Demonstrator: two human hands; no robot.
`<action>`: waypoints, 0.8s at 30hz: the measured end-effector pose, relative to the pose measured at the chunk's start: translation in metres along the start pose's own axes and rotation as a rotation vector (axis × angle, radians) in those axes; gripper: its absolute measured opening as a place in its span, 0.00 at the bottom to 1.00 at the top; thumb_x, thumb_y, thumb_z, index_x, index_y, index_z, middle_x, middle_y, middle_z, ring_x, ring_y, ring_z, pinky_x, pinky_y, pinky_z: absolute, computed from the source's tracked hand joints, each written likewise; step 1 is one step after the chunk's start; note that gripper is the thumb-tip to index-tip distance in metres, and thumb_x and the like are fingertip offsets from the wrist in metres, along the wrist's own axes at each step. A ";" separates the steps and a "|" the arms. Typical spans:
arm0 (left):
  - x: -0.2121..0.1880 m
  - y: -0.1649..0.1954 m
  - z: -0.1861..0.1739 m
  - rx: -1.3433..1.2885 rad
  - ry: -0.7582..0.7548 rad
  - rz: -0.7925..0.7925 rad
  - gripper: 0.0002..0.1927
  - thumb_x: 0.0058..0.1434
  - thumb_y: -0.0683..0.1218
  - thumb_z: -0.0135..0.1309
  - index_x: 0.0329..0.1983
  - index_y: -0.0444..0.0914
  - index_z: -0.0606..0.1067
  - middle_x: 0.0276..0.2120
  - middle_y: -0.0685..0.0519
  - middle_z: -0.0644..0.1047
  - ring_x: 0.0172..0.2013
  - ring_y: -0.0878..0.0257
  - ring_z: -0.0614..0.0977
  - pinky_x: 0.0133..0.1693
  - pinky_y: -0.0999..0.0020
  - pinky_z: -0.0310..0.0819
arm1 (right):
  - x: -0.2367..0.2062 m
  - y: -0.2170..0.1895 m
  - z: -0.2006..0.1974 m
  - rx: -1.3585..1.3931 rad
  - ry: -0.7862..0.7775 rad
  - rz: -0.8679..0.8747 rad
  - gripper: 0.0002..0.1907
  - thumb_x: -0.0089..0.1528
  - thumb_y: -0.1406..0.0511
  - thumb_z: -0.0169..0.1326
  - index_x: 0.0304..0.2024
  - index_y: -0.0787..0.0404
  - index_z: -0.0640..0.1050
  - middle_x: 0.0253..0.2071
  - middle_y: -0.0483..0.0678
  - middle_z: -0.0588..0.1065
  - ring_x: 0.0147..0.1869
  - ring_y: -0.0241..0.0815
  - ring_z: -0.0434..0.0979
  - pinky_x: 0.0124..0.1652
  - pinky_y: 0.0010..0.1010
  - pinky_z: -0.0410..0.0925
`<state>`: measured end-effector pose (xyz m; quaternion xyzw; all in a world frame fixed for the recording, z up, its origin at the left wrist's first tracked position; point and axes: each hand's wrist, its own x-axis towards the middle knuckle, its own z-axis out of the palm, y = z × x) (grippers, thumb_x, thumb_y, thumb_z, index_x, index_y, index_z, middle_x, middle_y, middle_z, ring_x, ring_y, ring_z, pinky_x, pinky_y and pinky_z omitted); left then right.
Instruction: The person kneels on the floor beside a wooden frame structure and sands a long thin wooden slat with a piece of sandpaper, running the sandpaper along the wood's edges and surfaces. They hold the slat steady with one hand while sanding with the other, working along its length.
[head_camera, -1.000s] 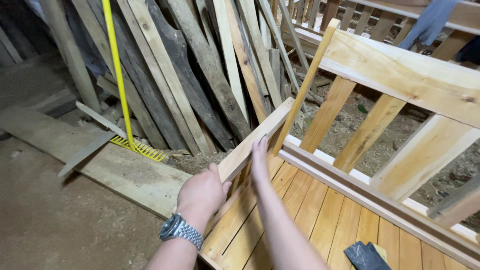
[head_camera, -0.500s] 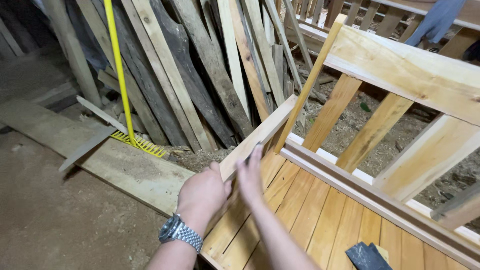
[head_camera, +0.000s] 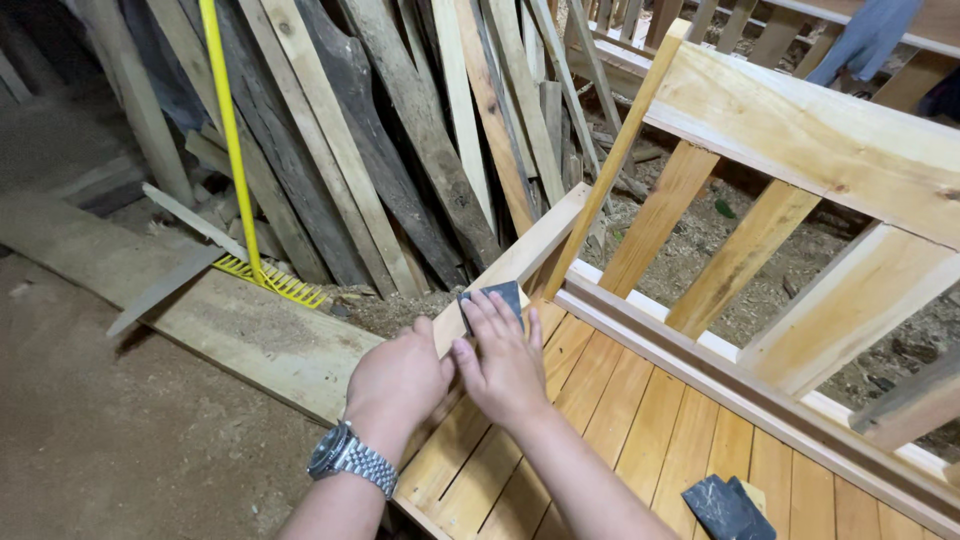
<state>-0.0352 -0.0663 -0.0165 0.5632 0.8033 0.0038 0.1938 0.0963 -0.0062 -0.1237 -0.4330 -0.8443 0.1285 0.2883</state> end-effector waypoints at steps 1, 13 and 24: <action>0.000 0.000 -0.001 0.004 0.009 0.005 0.27 0.66 0.60 0.51 0.56 0.36 0.67 0.49 0.40 0.78 0.48 0.46 0.83 0.49 0.52 0.79 | 0.009 0.006 -0.003 -0.023 0.002 -0.010 0.31 0.67 0.52 0.43 0.70 0.56 0.67 0.73 0.49 0.63 0.79 0.49 0.55 0.72 0.59 0.36; -0.003 0.004 -0.003 -0.024 0.019 0.013 0.25 0.66 0.59 0.52 0.55 0.38 0.67 0.46 0.42 0.80 0.45 0.46 0.83 0.47 0.53 0.80 | 0.032 0.021 -0.003 -0.046 -0.021 0.008 0.32 0.69 0.48 0.39 0.70 0.57 0.67 0.74 0.49 0.62 0.79 0.50 0.54 0.72 0.56 0.41; 0.001 0.002 0.003 0.001 0.028 0.019 0.26 0.66 0.60 0.51 0.56 0.37 0.68 0.47 0.43 0.80 0.46 0.48 0.84 0.48 0.54 0.80 | 0.098 0.068 -0.020 -0.133 -0.097 0.187 0.33 0.67 0.47 0.36 0.70 0.53 0.66 0.75 0.45 0.61 0.79 0.43 0.53 0.71 0.59 0.41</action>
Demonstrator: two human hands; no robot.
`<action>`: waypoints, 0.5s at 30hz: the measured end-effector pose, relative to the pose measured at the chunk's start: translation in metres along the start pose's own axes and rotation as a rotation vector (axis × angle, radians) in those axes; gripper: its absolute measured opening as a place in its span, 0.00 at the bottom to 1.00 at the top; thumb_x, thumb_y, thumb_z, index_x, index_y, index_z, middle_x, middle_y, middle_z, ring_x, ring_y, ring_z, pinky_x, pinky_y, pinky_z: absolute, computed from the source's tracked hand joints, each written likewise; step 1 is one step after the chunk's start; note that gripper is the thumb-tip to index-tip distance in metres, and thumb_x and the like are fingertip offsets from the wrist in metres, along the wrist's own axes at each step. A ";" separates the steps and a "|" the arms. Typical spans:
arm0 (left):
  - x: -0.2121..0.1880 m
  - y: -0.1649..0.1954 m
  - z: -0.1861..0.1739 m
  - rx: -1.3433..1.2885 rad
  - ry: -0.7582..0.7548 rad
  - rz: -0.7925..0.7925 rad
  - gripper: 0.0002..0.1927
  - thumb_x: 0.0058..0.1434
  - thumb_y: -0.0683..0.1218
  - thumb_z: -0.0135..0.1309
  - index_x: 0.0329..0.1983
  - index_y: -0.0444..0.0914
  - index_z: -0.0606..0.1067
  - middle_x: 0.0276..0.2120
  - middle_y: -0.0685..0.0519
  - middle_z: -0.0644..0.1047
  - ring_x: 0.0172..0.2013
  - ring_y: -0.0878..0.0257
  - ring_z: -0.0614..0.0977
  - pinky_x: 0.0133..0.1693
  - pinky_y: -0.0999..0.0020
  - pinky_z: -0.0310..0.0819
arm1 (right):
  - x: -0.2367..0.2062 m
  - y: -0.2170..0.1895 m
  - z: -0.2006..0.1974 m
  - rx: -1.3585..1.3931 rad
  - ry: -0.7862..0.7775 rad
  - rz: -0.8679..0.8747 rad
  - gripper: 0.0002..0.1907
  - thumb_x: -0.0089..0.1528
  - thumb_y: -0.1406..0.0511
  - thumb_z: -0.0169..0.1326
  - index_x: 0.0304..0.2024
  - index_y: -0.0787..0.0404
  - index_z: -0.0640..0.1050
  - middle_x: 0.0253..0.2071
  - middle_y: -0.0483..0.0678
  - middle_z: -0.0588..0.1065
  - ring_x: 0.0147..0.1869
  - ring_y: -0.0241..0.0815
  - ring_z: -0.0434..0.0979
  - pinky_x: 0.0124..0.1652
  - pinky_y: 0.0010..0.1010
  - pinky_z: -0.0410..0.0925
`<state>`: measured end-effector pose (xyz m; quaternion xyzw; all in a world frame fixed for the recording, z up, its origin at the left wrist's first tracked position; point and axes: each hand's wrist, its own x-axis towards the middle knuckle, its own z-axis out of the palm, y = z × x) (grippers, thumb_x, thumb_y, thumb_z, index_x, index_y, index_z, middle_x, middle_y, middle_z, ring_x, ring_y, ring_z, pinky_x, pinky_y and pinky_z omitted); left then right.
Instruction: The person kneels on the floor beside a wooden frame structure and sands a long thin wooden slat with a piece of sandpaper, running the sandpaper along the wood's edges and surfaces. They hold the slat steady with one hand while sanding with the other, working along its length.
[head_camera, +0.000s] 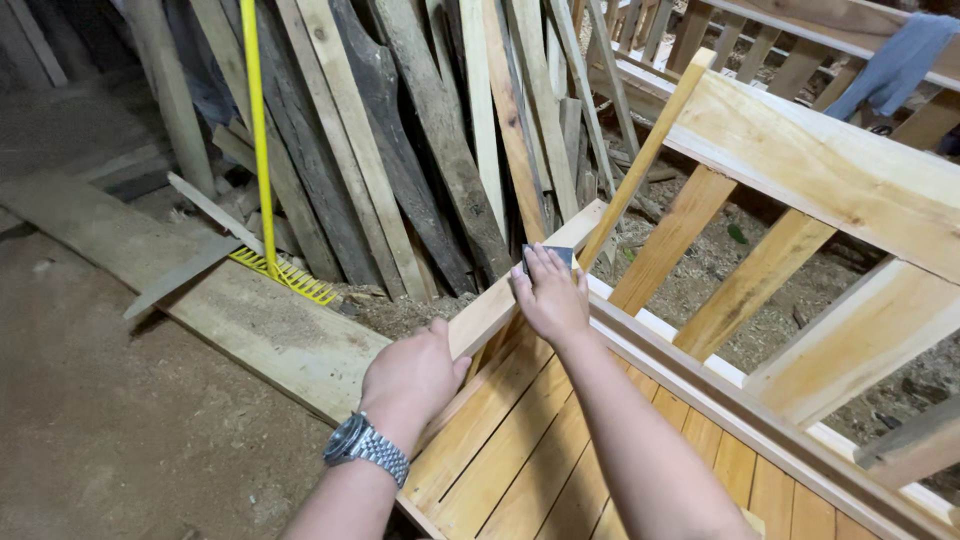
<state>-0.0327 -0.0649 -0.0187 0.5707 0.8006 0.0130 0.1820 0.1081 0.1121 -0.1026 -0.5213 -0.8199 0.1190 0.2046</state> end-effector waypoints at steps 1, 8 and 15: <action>0.000 0.000 0.000 0.009 0.012 0.023 0.28 0.67 0.60 0.51 0.60 0.38 0.66 0.49 0.43 0.78 0.46 0.48 0.83 0.47 0.54 0.80 | -0.007 -0.002 0.003 0.009 0.000 0.002 0.33 0.68 0.47 0.36 0.70 0.54 0.66 0.74 0.46 0.61 0.79 0.44 0.54 0.71 0.57 0.42; -0.008 0.000 -0.003 0.097 -0.001 0.213 0.34 0.69 0.55 0.45 0.77 0.53 0.52 0.50 0.46 0.72 0.48 0.52 0.79 0.51 0.55 0.75 | -0.068 0.002 0.007 0.022 -0.017 -0.216 0.32 0.65 0.48 0.40 0.68 0.52 0.69 0.72 0.45 0.65 0.77 0.45 0.58 0.70 0.51 0.47; -0.008 0.004 -0.009 0.096 -0.038 0.190 0.34 0.70 0.55 0.44 0.77 0.53 0.50 0.52 0.47 0.71 0.51 0.53 0.77 0.54 0.56 0.73 | 0.044 0.058 0.009 -0.026 0.001 0.063 0.32 0.67 0.47 0.39 0.69 0.52 0.68 0.73 0.45 0.63 0.78 0.45 0.56 0.70 0.57 0.45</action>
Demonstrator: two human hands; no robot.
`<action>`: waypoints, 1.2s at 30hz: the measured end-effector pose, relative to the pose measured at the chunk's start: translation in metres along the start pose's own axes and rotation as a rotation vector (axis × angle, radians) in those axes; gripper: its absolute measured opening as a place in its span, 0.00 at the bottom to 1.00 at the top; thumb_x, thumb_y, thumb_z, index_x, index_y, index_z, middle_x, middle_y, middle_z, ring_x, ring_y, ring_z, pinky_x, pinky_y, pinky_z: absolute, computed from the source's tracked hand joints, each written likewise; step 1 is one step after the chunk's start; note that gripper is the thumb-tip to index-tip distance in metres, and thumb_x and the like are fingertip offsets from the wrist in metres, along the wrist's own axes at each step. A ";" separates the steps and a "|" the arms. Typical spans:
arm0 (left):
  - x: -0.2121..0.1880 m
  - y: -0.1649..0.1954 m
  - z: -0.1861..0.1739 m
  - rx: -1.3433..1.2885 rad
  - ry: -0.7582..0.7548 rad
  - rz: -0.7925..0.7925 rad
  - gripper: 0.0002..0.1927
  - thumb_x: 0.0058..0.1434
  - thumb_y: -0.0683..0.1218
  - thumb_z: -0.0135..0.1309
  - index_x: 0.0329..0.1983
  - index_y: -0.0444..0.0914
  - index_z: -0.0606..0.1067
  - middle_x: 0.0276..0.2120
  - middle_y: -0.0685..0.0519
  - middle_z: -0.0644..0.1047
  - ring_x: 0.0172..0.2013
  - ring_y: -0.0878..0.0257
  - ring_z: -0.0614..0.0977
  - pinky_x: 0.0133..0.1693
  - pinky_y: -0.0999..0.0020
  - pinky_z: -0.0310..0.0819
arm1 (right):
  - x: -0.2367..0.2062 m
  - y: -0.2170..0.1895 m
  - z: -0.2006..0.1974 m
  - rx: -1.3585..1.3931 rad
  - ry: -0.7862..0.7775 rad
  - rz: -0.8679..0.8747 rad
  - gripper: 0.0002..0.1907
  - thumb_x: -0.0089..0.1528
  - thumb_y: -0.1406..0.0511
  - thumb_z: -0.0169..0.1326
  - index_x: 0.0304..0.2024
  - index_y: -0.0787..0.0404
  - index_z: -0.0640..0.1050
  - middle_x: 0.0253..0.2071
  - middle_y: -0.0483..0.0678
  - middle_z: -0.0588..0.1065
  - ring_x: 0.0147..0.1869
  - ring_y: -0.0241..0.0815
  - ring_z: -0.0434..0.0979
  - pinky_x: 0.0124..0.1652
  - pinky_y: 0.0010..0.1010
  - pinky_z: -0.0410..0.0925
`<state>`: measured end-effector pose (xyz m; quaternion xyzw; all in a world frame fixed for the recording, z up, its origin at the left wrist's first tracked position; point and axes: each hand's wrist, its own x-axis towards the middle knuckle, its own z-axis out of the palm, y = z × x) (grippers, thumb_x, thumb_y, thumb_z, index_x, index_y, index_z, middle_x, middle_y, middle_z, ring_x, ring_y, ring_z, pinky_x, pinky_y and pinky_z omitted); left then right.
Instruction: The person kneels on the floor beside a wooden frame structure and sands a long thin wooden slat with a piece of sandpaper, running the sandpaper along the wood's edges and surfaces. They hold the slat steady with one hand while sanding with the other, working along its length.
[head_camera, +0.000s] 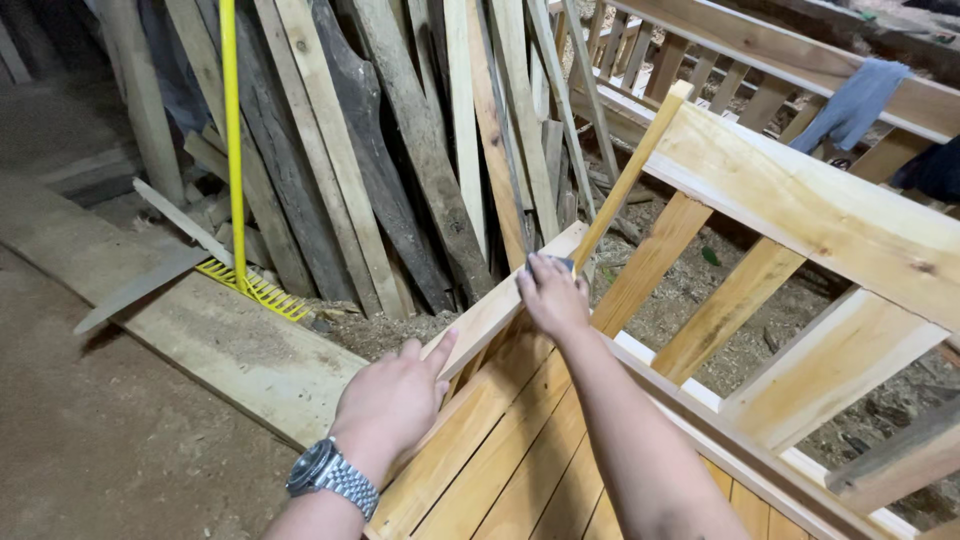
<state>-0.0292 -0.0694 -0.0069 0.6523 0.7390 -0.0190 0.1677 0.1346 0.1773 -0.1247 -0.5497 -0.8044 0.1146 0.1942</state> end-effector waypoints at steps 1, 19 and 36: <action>0.000 0.000 0.001 -0.006 0.005 0.001 0.34 0.70 0.55 0.43 0.77 0.52 0.50 0.52 0.47 0.71 0.51 0.52 0.77 0.54 0.56 0.73 | 0.007 0.001 0.004 0.009 0.024 -0.002 0.32 0.67 0.46 0.39 0.69 0.53 0.68 0.73 0.46 0.63 0.78 0.47 0.56 0.70 0.55 0.47; 0.001 0.005 0.007 -0.016 0.095 0.033 0.34 0.68 0.54 0.47 0.76 0.46 0.53 0.51 0.44 0.72 0.50 0.50 0.78 0.49 0.55 0.76 | 0.025 0.010 -0.013 -0.171 -0.093 0.106 0.36 0.66 0.42 0.37 0.71 0.51 0.65 0.74 0.44 0.61 0.78 0.47 0.55 0.70 0.57 0.47; -0.003 0.010 -0.006 -0.056 -0.105 -0.024 0.33 0.73 0.53 0.42 0.78 0.44 0.50 0.52 0.44 0.72 0.48 0.54 0.80 0.49 0.59 0.79 | 0.042 0.048 -0.021 -0.178 -0.164 0.033 0.38 0.64 0.39 0.35 0.73 0.45 0.63 0.77 0.42 0.57 0.78 0.49 0.55 0.68 0.63 0.50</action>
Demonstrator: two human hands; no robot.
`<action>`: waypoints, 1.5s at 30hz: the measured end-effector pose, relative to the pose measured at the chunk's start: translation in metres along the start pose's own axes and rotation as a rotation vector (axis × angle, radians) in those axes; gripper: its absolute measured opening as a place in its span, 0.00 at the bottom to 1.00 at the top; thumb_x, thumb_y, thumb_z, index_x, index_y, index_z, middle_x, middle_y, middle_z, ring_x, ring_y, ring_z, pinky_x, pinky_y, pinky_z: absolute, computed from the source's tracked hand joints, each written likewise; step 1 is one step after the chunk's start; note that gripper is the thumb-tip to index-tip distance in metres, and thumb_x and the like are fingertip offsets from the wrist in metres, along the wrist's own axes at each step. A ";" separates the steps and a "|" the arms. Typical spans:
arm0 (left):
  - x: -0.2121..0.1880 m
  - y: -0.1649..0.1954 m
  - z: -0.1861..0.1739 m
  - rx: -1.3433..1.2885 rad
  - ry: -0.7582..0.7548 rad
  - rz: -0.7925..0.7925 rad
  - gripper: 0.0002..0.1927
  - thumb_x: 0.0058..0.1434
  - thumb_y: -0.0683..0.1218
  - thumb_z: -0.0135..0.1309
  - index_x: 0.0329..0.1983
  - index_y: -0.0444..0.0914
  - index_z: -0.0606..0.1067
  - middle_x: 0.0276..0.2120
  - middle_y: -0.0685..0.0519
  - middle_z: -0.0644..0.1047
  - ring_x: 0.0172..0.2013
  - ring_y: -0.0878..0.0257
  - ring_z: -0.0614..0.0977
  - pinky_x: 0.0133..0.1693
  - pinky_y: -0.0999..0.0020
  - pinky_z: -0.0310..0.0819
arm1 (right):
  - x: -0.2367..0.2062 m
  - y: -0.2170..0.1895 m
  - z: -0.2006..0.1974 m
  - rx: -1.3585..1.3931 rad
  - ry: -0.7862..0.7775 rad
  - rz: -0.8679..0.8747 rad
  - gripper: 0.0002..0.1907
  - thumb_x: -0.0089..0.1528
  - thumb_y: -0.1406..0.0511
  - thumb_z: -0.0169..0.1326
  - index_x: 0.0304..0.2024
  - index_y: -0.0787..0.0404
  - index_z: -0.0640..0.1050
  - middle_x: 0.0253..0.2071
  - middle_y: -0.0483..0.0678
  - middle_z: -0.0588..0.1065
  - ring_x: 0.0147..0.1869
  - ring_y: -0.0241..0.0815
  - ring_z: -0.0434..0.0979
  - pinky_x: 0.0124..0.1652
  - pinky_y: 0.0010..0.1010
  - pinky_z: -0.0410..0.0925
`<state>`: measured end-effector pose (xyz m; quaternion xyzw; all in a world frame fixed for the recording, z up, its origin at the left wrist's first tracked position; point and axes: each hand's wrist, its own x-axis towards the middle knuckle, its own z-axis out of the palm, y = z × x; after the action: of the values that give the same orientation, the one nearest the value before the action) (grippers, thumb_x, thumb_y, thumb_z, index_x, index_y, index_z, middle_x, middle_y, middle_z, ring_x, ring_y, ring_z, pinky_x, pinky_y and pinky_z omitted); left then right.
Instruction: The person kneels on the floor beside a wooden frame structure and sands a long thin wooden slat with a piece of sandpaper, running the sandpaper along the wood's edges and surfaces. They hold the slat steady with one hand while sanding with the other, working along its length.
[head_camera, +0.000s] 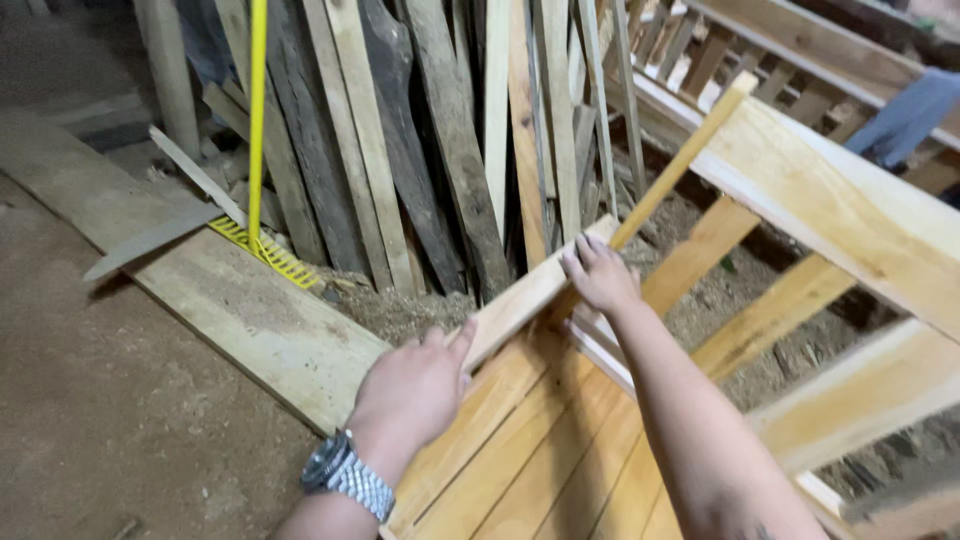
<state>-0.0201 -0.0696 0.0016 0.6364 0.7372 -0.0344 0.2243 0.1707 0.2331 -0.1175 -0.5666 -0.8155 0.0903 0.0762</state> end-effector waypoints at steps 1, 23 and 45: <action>0.001 -0.001 -0.001 0.000 0.069 0.015 0.33 0.71 0.52 0.44 0.77 0.44 0.51 0.52 0.43 0.72 0.48 0.52 0.80 0.49 0.57 0.78 | -0.007 0.004 -0.001 0.000 0.007 -0.041 0.39 0.64 0.38 0.36 0.73 0.46 0.62 0.77 0.42 0.56 0.78 0.49 0.54 0.68 0.63 0.48; 0.003 -0.003 0.013 0.000 0.170 0.050 0.34 0.69 0.53 0.47 0.76 0.44 0.53 0.53 0.42 0.71 0.47 0.49 0.79 0.47 0.55 0.77 | -0.019 0.006 -0.004 -0.289 -0.144 -0.204 0.43 0.65 0.36 0.29 0.74 0.53 0.56 0.77 0.44 0.52 0.79 0.44 0.51 0.73 0.58 0.34; 0.008 -0.006 0.012 -0.012 0.200 0.041 0.34 0.66 0.52 0.50 0.74 0.46 0.57 0.53 0.45 0.73 0.48 0.50 0.80 0.49 0.54 0.77 | -0.002 -0.039 -0.007 -0.181 -0.113 -0.086 0.43 0.65 0.36 0.33 0.74 0.53 0.59 0.77 0.46 0.54 0.80 0.43 0.51 0.72 0.64 0.37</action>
<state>-0.0230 -0.0672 -0.0137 0.6504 0.7429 0.0381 0.1541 0.1373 0.2185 -0.1012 -0.5295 -0.8470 0.0446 -0.0177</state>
